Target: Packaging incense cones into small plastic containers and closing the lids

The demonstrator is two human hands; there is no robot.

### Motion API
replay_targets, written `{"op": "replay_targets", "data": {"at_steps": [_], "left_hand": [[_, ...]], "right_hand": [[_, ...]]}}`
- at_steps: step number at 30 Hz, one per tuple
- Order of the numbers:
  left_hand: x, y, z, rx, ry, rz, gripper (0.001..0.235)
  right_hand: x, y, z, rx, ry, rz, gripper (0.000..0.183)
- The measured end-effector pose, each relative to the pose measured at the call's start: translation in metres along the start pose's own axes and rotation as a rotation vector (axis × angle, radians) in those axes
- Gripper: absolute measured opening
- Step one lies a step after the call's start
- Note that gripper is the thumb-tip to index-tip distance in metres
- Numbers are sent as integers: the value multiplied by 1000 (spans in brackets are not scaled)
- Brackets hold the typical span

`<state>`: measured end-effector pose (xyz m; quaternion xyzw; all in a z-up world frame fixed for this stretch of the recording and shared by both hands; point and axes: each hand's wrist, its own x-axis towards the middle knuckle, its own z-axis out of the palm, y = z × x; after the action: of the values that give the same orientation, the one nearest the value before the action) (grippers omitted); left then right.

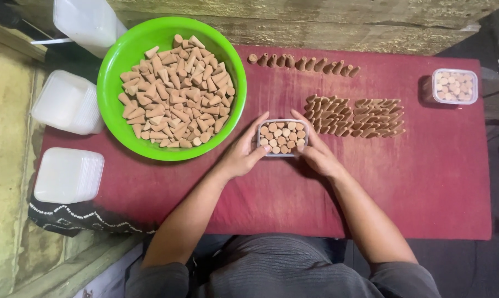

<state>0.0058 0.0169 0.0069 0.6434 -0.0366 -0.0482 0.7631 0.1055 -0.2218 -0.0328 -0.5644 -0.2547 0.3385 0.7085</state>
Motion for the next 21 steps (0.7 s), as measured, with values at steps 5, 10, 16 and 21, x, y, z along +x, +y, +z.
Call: {"op": "replay_targets", "data": {"at_steps": [5, 10, 16, 21], "left_hand": [[-3, -14, 5, 0, 35, 54, 78], [-3, -6, 5, 7, 43, 75, 76], [-6, 4, 10, 233, 127, 36, 52], [-5, -4, 11, 375, 245, 103, 39]], "right_hand": [[6, 8, -1, 2, 4, -74, 73], [3, 11, -5, 3, 7, -77, 73], [1, -11, 13, -216, 138, -68, 56], [-1, -16, 21, -374, 168, -67, 49]]}}
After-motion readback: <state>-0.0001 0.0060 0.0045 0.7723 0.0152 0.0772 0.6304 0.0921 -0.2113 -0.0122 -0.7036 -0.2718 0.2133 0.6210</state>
